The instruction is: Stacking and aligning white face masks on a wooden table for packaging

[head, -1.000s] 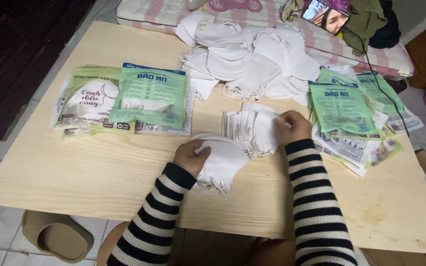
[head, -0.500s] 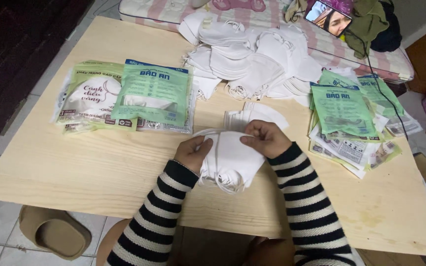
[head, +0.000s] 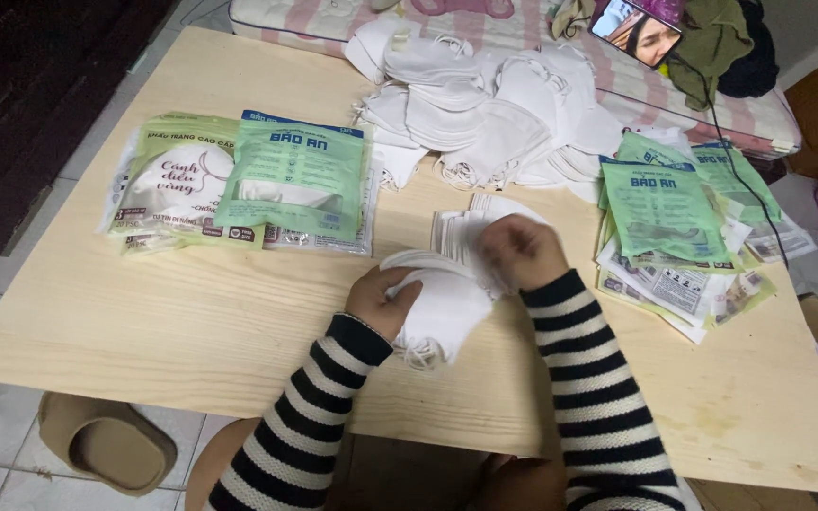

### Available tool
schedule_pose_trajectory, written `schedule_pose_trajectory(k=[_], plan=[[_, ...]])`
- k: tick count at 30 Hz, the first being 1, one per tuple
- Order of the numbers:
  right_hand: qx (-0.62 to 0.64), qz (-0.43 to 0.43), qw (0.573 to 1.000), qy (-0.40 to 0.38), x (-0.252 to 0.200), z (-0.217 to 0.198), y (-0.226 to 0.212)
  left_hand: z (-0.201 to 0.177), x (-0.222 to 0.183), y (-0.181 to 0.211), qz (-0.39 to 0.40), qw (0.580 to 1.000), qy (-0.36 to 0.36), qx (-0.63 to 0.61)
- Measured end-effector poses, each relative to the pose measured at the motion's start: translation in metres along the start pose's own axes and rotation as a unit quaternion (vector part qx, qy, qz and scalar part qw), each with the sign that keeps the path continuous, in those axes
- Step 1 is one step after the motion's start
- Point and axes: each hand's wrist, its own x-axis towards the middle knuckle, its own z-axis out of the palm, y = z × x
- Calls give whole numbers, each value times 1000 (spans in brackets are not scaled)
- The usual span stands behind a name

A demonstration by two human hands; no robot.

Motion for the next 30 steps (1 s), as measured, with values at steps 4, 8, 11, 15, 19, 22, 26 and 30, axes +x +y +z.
schedule_pose_trajectory(k=[4,8,11,15,19,22,26,30], plan=[[-267,24,947,175,6,-33,45,4,1,-6,-13,999,-33,38],[-337,104,926,136,4,-43,72,10,6,-19,-2,999,-32,9],[-309,120,936,120,9,-45,88,11,13,-36,2,1000,-23,-5],[-358,116,919,116,15,-49,105,14,17,-44,-10,1000,-18,-4],[-473,26,867,155,16,-45,111,17,20,-50,-8,1000,1,-21],[-420,-55,880,215,8,-46,68,12,21,-51,-4,1000,14,25],[-82,-90,956,269,-12,-58,6,-1,-6,6,-3,989,33,145],[-19,-53,974,218,-44,-21,-44,1,-1,-4,3,991,34,130]])
